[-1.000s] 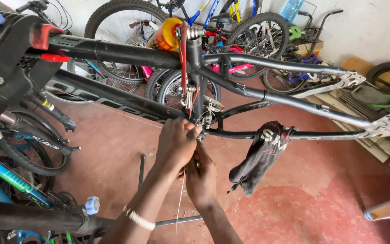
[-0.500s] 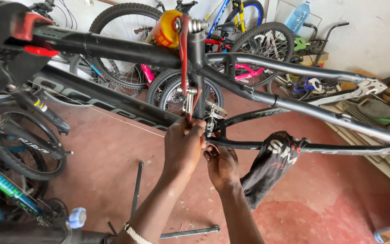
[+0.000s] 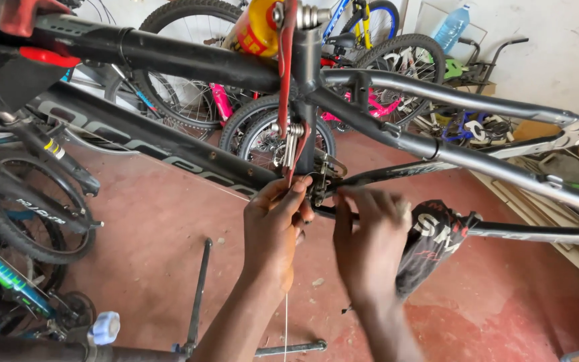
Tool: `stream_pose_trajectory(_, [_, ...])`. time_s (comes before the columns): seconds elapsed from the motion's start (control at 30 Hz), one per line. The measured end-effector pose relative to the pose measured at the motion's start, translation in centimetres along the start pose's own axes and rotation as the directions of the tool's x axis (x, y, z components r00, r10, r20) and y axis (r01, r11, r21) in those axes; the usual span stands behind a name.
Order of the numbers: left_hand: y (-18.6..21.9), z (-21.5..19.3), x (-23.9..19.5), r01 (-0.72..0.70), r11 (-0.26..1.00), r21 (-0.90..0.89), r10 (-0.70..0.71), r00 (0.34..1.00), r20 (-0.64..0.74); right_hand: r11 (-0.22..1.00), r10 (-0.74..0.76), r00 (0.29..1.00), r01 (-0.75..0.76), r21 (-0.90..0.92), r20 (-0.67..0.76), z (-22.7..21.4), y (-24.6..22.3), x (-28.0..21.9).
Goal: The person works on a bicycle frame mounted on a repair stand, focusing on the rear derailleur area. They thread a cable through the derailleur mechanism and adjust the components by hand.
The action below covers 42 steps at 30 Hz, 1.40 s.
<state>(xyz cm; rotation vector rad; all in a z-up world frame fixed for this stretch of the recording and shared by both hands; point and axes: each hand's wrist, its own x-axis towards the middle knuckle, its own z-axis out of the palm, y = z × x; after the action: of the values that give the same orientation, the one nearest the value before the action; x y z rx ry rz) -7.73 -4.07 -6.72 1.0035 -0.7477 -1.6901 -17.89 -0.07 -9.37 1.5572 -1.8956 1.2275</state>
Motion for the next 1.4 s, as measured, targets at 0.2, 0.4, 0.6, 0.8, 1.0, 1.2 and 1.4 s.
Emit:
stream_pose_trajectory(0.2, [0.7, 0.2, -0.9, -0.060, 0.998, 0.000, 0.060, 0.995, 0.079, 0.938, 0.203, 0.915, -0.080, -0.337, 0.349, 2.3, 1.6, 3.6])
stream_pose_trajectory(0.4, [0.8, -0.7, -0.4, 0.046, 0.996, -0.070, -0.040, 0.996, 0.084, 0.921, 0.386, 0.719, -0.264, -0.288, 0.577, 0.7, -0.6, 4.7])
stream_pose_trajectory(0.6, [1.3, -1.0, -0.4, 0.098, 0.990, -0.098, -0.088, 0.991, 0.098, 0.871, 0.487, 0.720, -0.361, -0.332, 0.494, 1.5, -0.8, 5.2])
stream_pose_trajectory(0.8, [0.9, -1.4, -1.0, 0.160, 0.986, -0.055, -0.158, 0.987, 0.036, 0.873, 0.464, 0.767, -0.311, -0.375, 0.444, 2.5, -0.1, 4.8])
stream_pose_trajectory(1.0, [-0.1, -1.9, -0.6, 0.190, 0.980, -0.061, -0.188, 0.982, 0.027, 0.870, 0.458, 0.783, -0.300, -0.391, 0.421, 2.8, -0.4, 4.6])
stream_pose_trajectory(1.2, [-0.1, -2.5, -0.1, 0.162, 0.985, -0.052, -0.159, 0.986, 0.045, 0.872, 0.455, 0.789, -0.300, -0.387, 0.412, 3.2, -0.2, 4.4])
stream_pose_trajectory(1.4, [-0.1, -2.4, 0.7, 0.119, 0.991, 0.068, -0.118, 0.993, -0.009, 0.884, 0.436, 0.790, -0.287, -0.370, 0.431, 3.5, 0.1, 4.5])
